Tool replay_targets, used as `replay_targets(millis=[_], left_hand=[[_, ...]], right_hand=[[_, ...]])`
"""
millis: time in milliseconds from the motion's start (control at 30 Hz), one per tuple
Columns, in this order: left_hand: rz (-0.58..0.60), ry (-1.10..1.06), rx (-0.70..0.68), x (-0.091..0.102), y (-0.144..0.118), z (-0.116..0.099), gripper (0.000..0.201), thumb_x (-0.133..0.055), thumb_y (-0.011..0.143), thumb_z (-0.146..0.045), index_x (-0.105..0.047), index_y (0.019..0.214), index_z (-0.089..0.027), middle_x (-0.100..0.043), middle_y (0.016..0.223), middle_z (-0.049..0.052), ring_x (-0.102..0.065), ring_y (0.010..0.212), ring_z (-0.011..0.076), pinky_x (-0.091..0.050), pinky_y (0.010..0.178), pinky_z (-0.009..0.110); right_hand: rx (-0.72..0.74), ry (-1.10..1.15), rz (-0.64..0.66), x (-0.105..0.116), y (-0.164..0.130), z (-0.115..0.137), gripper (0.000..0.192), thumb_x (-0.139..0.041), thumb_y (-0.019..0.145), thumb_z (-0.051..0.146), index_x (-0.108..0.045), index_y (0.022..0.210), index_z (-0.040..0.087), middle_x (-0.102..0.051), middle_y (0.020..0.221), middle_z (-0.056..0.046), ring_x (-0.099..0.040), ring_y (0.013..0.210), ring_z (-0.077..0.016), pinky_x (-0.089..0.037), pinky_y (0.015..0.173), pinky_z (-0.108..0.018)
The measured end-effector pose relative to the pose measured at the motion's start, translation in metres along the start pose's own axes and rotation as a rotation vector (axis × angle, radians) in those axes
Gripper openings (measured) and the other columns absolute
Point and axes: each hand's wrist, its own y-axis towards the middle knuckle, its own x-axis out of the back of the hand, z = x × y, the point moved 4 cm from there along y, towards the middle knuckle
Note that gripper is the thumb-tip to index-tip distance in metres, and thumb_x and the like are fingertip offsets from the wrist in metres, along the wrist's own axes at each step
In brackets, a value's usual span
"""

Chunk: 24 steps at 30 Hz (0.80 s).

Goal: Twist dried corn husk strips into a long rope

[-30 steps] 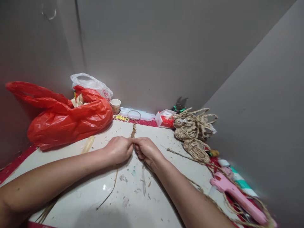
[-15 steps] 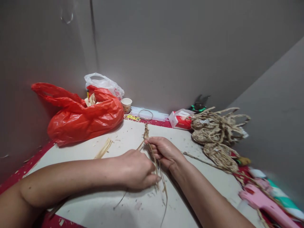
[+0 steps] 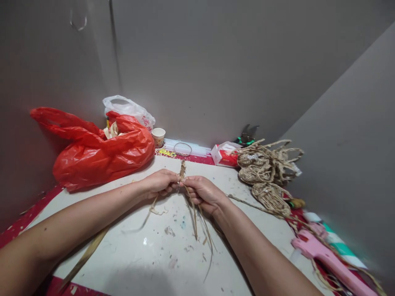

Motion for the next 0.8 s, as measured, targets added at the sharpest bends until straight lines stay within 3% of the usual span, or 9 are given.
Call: replay_targets(millis=[167,433,567,667,800], left_hand=[[-0.078,0.202,-0.097,0.007,-0.001,-0.005,0.019,-0.053,0.072,-0.027,-0.055,0.059,-0.013,-0.029,0.040,-0.008,-0.018,0.034,0.0034,-0.010,0.036,0.022],[-0.154,0.236,-0.176,0.009,0.001,-0.003,0.019,-0.059,0.067,-0.024,-0.062,0.056,-0.009,-0.052,0.050,-0.001,-0.037,0.047,0.0044,-0.029,0.049,0.019],[-0.232,0.244,-0.189,0.010,0.003,-0.003,0.016,-0.059,0.067,-0.020,-0.063,0.056,-0.009,-0.055,0.052,-0.001,-0.041,0.050,0.0054,-0.032,0.052,0.019],[-0.288,0.208,-0.163,0.013,0.002,-0.003,0.013,-0.060,0.067,-0.017,-0.064,0.057,-0.010,-0.051,0.048,-0.003,-0.036,0.045,0.0040,-0.029,0.048,0.019],[-0.257,0.136,-0.053,0.013,0.003,0.001,0.012,-0.060,0.070,-0.019,-0.062,0.061,-0.012,-0.034,0.034,-0.008,-0.022,0.033,0.0036,-0.015,0.038,0.020]], right_hand=[[0.012,-0.110,0.032,-0.003,-0.006,0.003,0.028,-0.072,0.065,0.033,-0.049,0.069,0.015,-0.019,0.047,0.013,-0.007,0.041,-0.0015,-0.005,0.036,-0.014],[0.104,-0.434,-0.078,-0.006,-0.010,0.004,0.031,-0.063,0.068,0.045,-0.055,0.072,0.015,-0.027,0.045,0.010,-0.015,0.039,-0.0037,-0.009,0.037,-0.019],[0.147,-0.628,-0.166,-0.002,-0.012,0.007,0.032,-0.059,0.069,0.047,-0.051,0.064,0.016,-0.029,0.048,0.008,-0.019,0.042,-0.0050,-0.011,0.040,-0.021],[0.174,-0.760,-0.188,0.003,-0.014,0.012,0.033,-0.057,0.069,0.049,-0.056,0.066,0.016,-0.033,0.050,0.006,-0.025,0.045,-0.0072,-0.017,0.043,-0.022],[0.171,-0.847,-0.176,0.008,-0.017,0.018,0.037,-0.053,0.071,0.051,-0.060,0.070,0.015,-0.039,0.053,0.005,-0.029,0.049,-0.0085,-0.023,0.046,-0.022]])
